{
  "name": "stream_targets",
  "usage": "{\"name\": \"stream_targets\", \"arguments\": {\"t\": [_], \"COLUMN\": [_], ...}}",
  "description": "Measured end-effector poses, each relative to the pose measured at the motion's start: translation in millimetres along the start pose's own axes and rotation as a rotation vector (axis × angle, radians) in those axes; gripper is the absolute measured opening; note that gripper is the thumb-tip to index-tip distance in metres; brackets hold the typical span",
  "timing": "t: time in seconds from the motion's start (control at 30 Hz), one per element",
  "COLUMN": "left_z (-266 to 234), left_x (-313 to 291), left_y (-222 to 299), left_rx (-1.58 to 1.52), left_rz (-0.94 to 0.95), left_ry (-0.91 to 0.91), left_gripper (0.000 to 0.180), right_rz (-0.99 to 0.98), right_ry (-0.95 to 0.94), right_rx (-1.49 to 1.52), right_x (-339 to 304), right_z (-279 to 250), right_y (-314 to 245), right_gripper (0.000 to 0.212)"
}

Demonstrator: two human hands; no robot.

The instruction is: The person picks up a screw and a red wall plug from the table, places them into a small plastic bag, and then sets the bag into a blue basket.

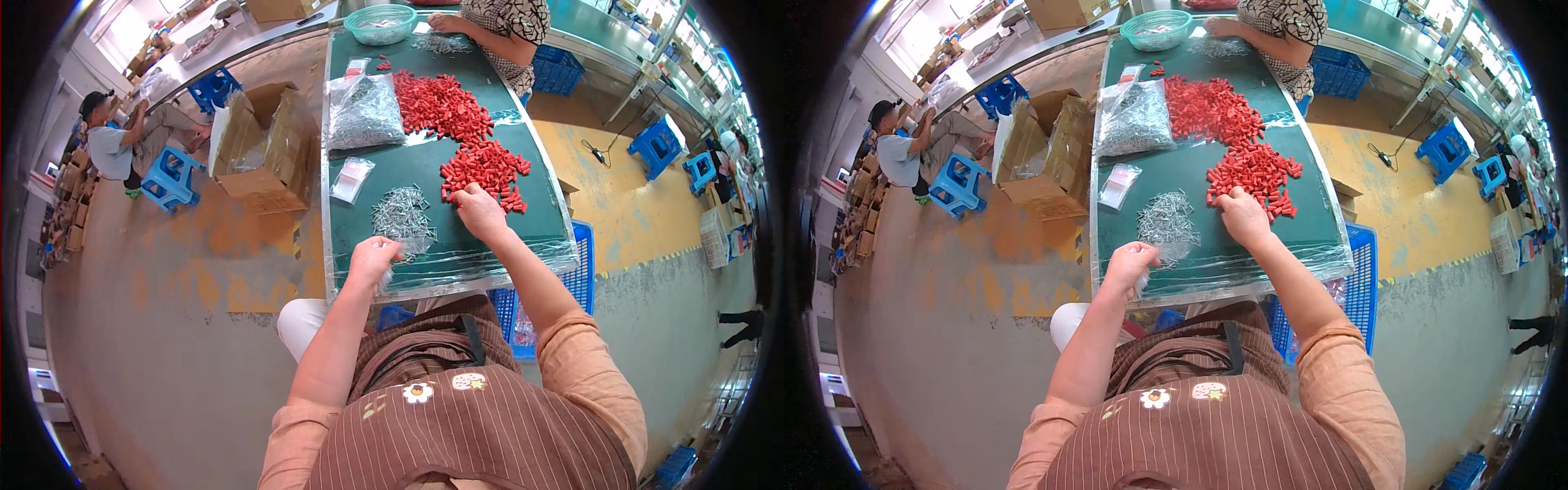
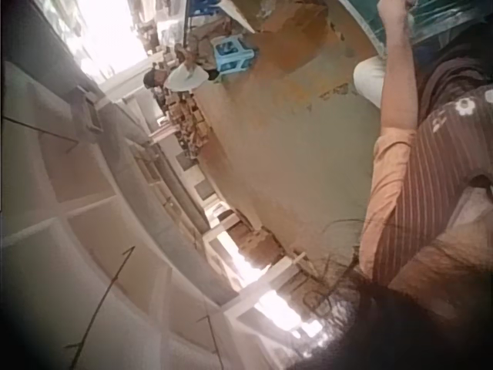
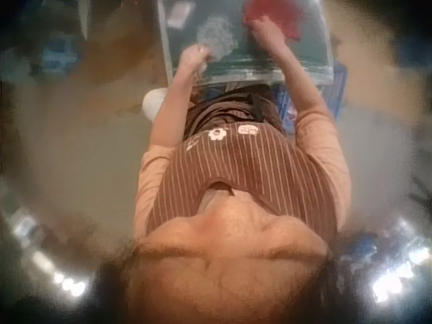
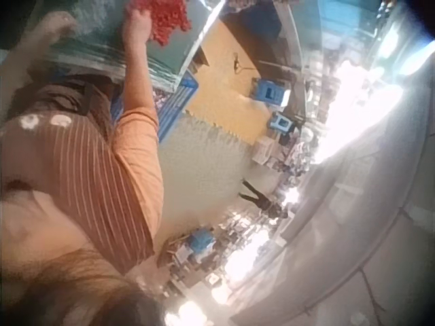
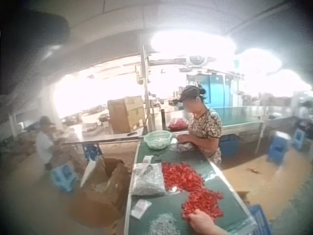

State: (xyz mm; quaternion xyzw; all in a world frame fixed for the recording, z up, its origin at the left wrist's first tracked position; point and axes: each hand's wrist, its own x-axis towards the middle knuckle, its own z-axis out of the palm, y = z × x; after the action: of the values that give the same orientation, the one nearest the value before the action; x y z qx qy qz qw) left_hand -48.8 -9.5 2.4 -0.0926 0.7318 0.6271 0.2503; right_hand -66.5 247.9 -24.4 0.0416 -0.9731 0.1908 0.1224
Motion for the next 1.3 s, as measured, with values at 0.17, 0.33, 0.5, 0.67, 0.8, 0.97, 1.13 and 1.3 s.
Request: {"name": "stream_targets", "arguments": {"t": [0.17, 0.33, 0.5, 0.67, 0.8, 0.97, 1.13, 1.3], "left_z": [-11.8, -12.4, 4.3, 6.9, 3.7, 3.8, 5.8, 4.8], "left_x": [-2.1, -3.3, -7.9, -14.0, -14.0, -8.5, -9.4, -8.3], "left_y": [0.2, 0.8, 3.0, 12.6, 11.6, 2.5, 3.2, -2.4], "left_rx": [-0.038, -0.022, 0.288, 0.393, 0.349, 0.271, 0.315, 0.299], "left_rz": [-0.048, -0.063, 0.167, 0.196, 0.172, 0.161, 0.156, 0.175], "left_ry": [-0.02, -0.063, 0.045, 0.119, 0.124, 0.088, 0.09, 0.101], "left_gripper": [0.01, 0.01, 0.016, 0.018, 0.018, 0.014, 0.013, 0.012], "right_rz": [-0.027, -0.018, 0.083, 0.027, 0.077, -0.011, 0.022, 0.037], "right_ry": [-0.102, -0.155, -0.223, -0.233, -0.32, -0.319, -0.303, -0.255], "right_rx": [-0.107, -0.145, -0.178, -0.132, -0.103, -0.01, 0.002, 0.018], "right_x": [8.1, 12.7, 23.3, 23.1, 18.2, -0.7, -0.8, -1.6], "right_z": [-5.1, -6.4, 0.6, 4.8, -14.4, -20.4, -15.0, -10.6], "right_y": [-1.3, 0.5, -7.7, 5.8, -7.9, -5.5, -2.8, 5.6], "right_gripper": [0.011, 0.013, 0.016, 0.017, 0.019, 0.021, 0.016, 0.021]}}
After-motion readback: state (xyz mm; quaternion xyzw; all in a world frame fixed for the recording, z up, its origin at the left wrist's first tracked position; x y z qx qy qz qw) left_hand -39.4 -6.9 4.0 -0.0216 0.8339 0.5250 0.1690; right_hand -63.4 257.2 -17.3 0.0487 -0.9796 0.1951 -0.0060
